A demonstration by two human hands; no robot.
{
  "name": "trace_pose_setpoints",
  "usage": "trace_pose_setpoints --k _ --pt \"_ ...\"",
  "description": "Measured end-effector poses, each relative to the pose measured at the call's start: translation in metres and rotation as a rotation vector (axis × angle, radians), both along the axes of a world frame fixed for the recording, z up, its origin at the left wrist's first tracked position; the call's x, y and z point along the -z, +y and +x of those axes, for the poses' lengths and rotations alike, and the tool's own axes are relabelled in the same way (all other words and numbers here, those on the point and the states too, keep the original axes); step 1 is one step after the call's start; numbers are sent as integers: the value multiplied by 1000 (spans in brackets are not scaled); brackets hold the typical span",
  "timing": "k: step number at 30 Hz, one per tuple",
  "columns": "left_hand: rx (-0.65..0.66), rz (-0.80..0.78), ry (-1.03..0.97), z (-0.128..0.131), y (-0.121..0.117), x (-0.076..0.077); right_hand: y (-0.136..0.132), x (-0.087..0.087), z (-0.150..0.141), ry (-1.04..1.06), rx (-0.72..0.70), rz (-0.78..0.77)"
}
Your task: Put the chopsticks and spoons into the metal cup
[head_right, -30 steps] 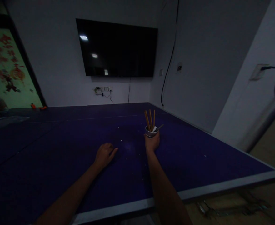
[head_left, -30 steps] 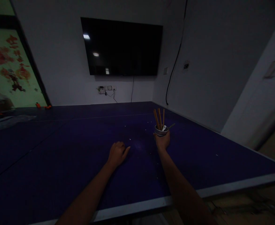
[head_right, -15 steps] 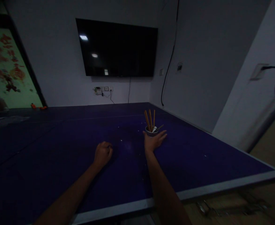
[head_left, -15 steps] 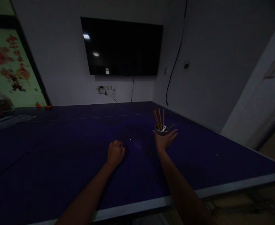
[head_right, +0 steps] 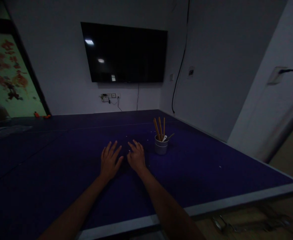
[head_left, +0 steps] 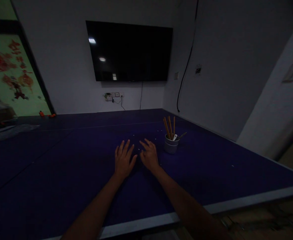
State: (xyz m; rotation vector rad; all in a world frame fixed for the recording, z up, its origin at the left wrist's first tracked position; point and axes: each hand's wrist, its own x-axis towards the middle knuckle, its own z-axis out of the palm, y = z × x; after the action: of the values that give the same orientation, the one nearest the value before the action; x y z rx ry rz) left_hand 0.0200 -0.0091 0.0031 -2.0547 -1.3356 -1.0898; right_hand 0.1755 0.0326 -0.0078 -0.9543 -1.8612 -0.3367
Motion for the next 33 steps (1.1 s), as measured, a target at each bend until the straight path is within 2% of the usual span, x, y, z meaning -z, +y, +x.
trace_pose_setpoints --k 4,12,21,24,29,33 --pt "-17 -33 35 1 2 3 1 0 0 -43 -59 -5" --pt "-52 -69 33 -1 8 9 5 -1 5 74 -4 33" --pt "-21 -83 22 -2 9 9 4 1 2 52 1 56" --pt "24 -98 18 -5 12 12 3 0 1 58 20 30" --pt "206 -118 -17 -12 18 18 5 2 3 24 -8 -42" --pt "179 -131 7 -14 14 19 8 6 5 34 -17 -64"
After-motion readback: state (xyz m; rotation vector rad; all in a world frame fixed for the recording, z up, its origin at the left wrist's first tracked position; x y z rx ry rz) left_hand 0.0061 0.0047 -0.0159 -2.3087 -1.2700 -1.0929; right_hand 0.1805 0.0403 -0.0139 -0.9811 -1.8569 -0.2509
